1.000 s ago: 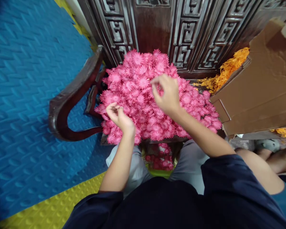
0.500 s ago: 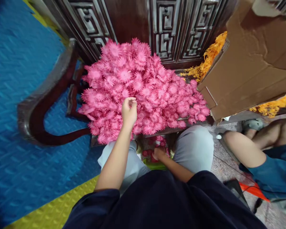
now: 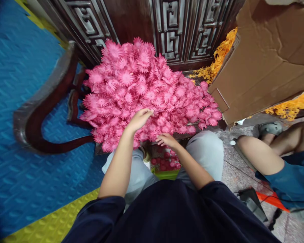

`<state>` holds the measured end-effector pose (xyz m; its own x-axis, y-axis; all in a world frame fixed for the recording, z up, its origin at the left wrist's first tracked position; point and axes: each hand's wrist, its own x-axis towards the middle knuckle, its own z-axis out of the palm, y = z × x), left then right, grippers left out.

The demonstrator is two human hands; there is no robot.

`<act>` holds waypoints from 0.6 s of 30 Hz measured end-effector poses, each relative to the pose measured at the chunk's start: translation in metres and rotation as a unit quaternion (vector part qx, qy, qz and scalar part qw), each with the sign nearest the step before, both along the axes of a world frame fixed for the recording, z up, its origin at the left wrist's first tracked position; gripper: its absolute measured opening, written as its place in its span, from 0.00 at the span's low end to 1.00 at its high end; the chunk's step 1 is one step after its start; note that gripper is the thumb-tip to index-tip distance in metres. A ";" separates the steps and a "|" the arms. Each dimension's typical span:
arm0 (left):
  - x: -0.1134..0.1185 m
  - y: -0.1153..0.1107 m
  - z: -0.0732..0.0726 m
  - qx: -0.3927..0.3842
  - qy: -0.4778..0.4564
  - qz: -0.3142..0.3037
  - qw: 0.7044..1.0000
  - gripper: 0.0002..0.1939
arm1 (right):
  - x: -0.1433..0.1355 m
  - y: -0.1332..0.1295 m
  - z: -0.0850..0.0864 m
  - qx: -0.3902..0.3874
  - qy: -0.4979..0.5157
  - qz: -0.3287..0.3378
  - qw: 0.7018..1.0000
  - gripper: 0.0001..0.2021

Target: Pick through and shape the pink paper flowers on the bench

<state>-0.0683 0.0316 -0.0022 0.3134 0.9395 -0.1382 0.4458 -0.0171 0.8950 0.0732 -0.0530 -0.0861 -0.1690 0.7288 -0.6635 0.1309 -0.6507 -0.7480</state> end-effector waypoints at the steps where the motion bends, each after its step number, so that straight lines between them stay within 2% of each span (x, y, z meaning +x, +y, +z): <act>1: -0.002 0.001 0.000 0.012 0.000 0.022 1.000 0.13 | -0.001 0.008 0.000 0.007 0.000 -0.023 1.000 0.10; 6: -0.005 0.006 0.000 0.061 0.018 0.092 0.994 0.10 | -0.018 0.052 -0.008 0.083 -0.034 -0.070 0.994 0.09; 8: -0.005 0.007 -0.001 0.070 0.024 0.096 0.993 0.10 | -0.024 0.066 -0.009 0.125 -0.063 -0.075 0.987 0.07; 10: -0.006 0.008 -0.003 0.064 0.035 0.072 0.995 0.10 | -0.027 0.075 -0.008 0.167 -0.092 -0.071 0.979 0.06; 13: -0.007 0.007 -0.007 0.045 0.095 0.008 0.994 0.08 | -0.024 0.074 -0.003 0.209 -0.121 -0.046 0.969 0.05; 18: -0.001 0.004 -0.004 0.044 0.174 -0.040 0.983 0.09 | -0.003 0.041 0.004 0.228 -0.133 -0.004 0.964 0.06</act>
<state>-0.0697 0.0358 -0.0067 0.3348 0.9270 -0.1692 0.7193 -0.1355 0.6814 0.0699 -0.0119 -0.0821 -0.0302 0.9558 -0.2924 0.3540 -0.2634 -0.8974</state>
